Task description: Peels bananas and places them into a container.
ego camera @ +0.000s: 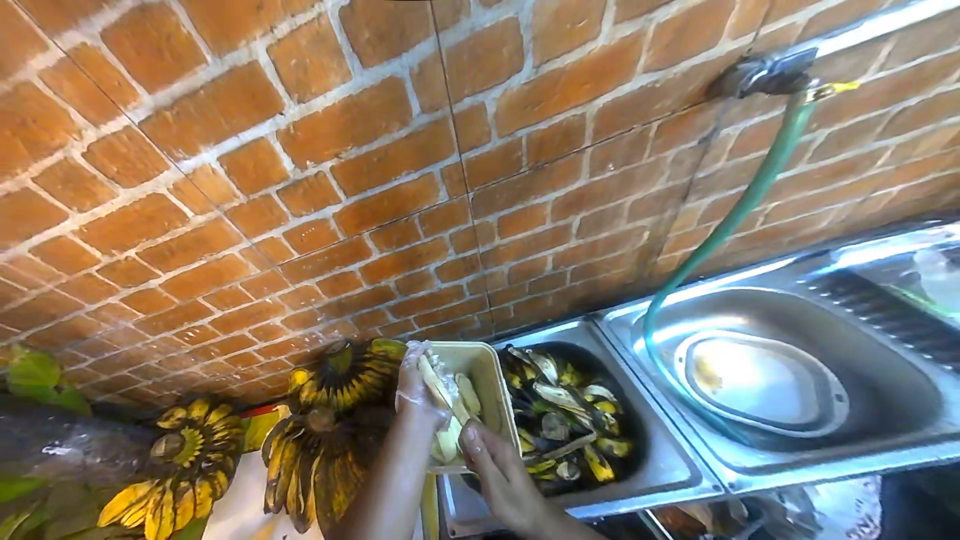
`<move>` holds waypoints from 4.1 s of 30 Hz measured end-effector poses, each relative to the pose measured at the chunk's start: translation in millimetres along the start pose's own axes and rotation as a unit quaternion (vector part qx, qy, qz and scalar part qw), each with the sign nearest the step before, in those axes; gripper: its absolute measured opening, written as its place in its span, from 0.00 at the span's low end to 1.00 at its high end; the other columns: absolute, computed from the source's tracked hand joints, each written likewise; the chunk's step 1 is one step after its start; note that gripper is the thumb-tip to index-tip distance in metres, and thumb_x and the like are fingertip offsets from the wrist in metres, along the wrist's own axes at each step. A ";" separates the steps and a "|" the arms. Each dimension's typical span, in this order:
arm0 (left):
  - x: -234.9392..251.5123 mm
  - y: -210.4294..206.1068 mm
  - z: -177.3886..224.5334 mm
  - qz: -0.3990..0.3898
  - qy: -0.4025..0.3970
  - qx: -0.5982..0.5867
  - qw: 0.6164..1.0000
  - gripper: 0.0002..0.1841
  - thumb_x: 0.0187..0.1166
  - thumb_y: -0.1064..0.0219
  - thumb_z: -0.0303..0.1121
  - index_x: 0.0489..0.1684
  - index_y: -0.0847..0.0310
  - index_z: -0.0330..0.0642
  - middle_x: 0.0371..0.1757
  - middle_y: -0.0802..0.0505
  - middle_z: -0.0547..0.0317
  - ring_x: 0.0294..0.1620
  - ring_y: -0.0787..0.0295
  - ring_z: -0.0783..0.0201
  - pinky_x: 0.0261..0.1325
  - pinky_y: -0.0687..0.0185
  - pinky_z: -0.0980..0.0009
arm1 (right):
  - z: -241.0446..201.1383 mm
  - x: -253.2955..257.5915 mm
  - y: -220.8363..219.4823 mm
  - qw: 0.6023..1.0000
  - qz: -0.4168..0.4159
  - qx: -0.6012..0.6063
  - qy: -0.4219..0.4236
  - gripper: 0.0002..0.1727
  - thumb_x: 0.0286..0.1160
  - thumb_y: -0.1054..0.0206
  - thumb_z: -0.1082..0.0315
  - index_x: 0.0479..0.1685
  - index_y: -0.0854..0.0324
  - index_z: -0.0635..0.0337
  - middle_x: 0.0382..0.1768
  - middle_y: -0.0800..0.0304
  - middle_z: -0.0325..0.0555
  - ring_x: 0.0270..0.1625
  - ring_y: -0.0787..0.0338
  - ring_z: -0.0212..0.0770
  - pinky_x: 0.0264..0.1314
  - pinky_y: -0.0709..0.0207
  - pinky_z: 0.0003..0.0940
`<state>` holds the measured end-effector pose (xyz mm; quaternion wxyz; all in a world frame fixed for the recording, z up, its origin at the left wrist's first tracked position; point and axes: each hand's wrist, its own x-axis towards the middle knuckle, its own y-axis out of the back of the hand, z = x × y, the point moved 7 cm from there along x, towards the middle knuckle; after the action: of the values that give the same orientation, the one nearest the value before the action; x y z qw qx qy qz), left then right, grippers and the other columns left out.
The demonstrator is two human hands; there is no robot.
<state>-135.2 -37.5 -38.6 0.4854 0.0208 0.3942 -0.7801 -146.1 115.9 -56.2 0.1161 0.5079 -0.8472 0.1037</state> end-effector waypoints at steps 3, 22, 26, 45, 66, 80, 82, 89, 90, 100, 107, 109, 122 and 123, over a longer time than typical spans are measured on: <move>-5.7 -3.7 -1.2 0.006 0.002 -0.008 1.000 0.12 0.87 0.44 0.47 0.35 0.26 0.53 0.19 0.24 0.66 0.14 0.26 0.70 0.16 0.24 0.74 | 0.3 -2.9 1.3 1.000 0.001 -0.014 -0.003 0.28 0.95 0.57 0.43 0.35 0.23 0.53 0.18 0.32 0.36 0.20 0.28 0.34 0.23 0.31 0.35; -39.1 3.7 -12.5 0.045 0.007 0.048 0.998 0.16 0.90 0.48 0.51 0.41 0.24 0.49 0.22 0.19 0.60 0.18 0.21 0.64 0.20 0.20 0.67 | 13.7 -17.9 1.3 0.989 0.036 -0.134 -0.044 0.32 0.92 0.61 0.37 0.34 0.21 0.50 0.17 0.29 0.35 0.20 0.24 0.37 0.25 0.25 0.42; -44.9 6.2 -15.6 0.047 0.016 0.056 0.997 0.18 0.90 0.48 0.52 0.41 0.25 0.48 0.22 0.19 0.58 0.18 0.21 0.62 0.21 0.20 0.65 | 15.8 -18.1 0.5 0.985 0.041 -0.156 -0.059 0.34 0.91 0.62 0.35 0.36 0.20 0.50 0.18 0.27 0.35 0.21 0.22 0.37 0.27 0.23 0.43; -52.7 13.7 -34.0 0.079 -0.012 0.074 0.994 0.20 0.94 0.54 0.50 0.48 0.25 0.44 0.26 0.20 0.56 0.21 0.22 0.61 0.26 0.20 0.65 | 35.7 -17.1 3.7 0.963 0.025 -0.212 -0.164 0.28 0.87 0.57 0.47 0.51 0.14 0.55 0.33 0.11 0.45 0.40 0.09 0.44 0.50 0.17 0.52; -62.5 117.0 -17.8 0.040 -0.144 0.480 0.864 0.20 0.90 0.42 0.38 0.74 0.18 0.42 0.70 0.10 0.54 0.74 0.16 0.63 0.81 0.22 0.63 | 97.2 23.1 23.4 0.681 -0.222 -0.622 -0.316 0.27 0.84 0.43 0.63 0.81 0.30 0.63 0.67 0.15 0.66 0.65 0.12 0.68 0.59 0.17 0.68; -75.1 368.5 88.2 0.285 -0.047 0.740 0.607 0.27 0.88 0.43 0.41 0.86 0.30 0.46 0.78 0.17 0.47 0.81 0.22 0.49 0.84 0.31 0.49 | 64.9 28.4 -117.3 0.839 -0.273 -0.431 -0.191 0.32 0.92 0.62 0.41 0.58 0.15 0.51 0.46 0.07 0.51 0.53 0.06 0.53 0.56 0.15 0.59; -70.0 379.4 101.4 0.268 -0.029 0.745 0.610 0.24 0.87 0.43 0.42 0.81 0.24 0.49 0.75 0.14 0.50 0.78 0.20 0.52 0.83 0.29 0.51 | 77.3 24.7 -157.3 0.831 -0.312 -0.416 -0.197 0.27 0.93 0.58 0.45 0.68 0.18 0.50 0.50 0.07 0.53 0.55 0.06 0.54 0.59 0.15 0.60; -66.7 389.8 101.8 0.148 0.023 0.788 0.597 0.25 0.88 0.44 0.48 0.77 0.20 0.47 0.73 0.13 0.47 0.76 0.19 0.49 0.81 0.27 0.48 | 128.0 34.8 -246.0 0.815 -0.332 -0.399 -0.257 0.26 0.92 0.53 0.53 0.86 0.30 0.39 0.65 0.10 0.53 0.67 0.10 0.55 0.70 0.19 0.61; -67.9 389.2 98.1 0.122 0.038 0.800 0.586 0.25 0.89 0.46 0.48 0.77 0.21 0.44 0.74 0.14 0.45 0.77 0.20 0.47 0.81 0.28 0.46 | 126.6 36.0 -253.4 0.803 -0.334 -0.413 -0.270 0.27 0.92 0.52 0.54 0.88 0.32 0.40 0.68 0.11 0.54 0.70 0.11 0.56 0.71 0.20 0.62; -53.8 403.0 98.9 0.016 0.092 0.823 0.560 0.27 0.90 0.50 0.51 0.71 0.19 0.39 0.72 0.14 0.42 0.75 0.19 0.44 0.77 0.26 0.41 | 133.2 26.6 -278.0 0.771 -0.279 -0.476 -0.319 0.28 0.90 0.51 0.53 0.89 0.34 0.31 0.65 0.10 0.54 0.66 0.09 0.58 0.65 0.17 0.64; -49.7 400.0 114.5 0.001 0.108 0.793 0.600 0.24 0.90 0.47 0.45 0.69 0.19 0.36 0.71 0.13 0.40 0.75 0.18 0.45 0.78 0.27 0.46 | 128.6 -23.8 -285.3 0.746 -0.315 -0.480 -0.336 0.25 0.92 0.54 0.54 0.84 0.27 0.37 0.63 0.09 0.56 0.65 0.10 0.62 0.65 0.19 0.68; -46.4 396.6 115.8 -0.003 0.130 0.787 0.603 0.26 0.90 0.47 0.49 0.67 0.18 0.36 0.69 0.13 0.39 0.74 0.18 0.44 0.77 0.27 0.43 | 132.5 -38.4 -287.6 0.763 -0.323 -0.458 -0.322 0.26 0.93 0.55 0.54 0.87 0.32 0.32 0.60 0.08 0.54 0.62 0.08 0.60 0.62 0.17 0.67; -45.2 373.3 103.3 0.041 0.187 0.847 0.496 0.36 0.76 0.38 0.60 0.71 0.21 0.35 0.73 0.15 0.39 0.72 0.17 0.41 0.67 0.22 0.35 | 141.6 -67.4 -236.7 0.850 -0.286 -0.339 -0.284 0.25 0.92 0.49 0.54 0.84 0.27 0.45 0.38 0.08 0.52 0.38 0.08 0.51 0.49 0.14 0.56; -45.1 372.3 103.3 0.046 0.193 0.846 0.494 0.36 0.75 0.36 0.58 0.72 0.22 0.34 0.73 0.15 0.39 0.72 0.17 0.40 0.68 0.22 0.35 | 143.8 -63.3 -233.5 0.860 -0.260 -0.337 -0.281 0.25 0.92 0.49 0.52 0.81 0.25 0.47 0.36 0.08 0.50 0.36 0.09 0.49 0.48 0.14 0.54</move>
<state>212.8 -150.8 -170.2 0.1818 0.5898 -0.3727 -0.6929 76.4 18.6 -198.7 0.0599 0.6477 -0.6640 -0.3688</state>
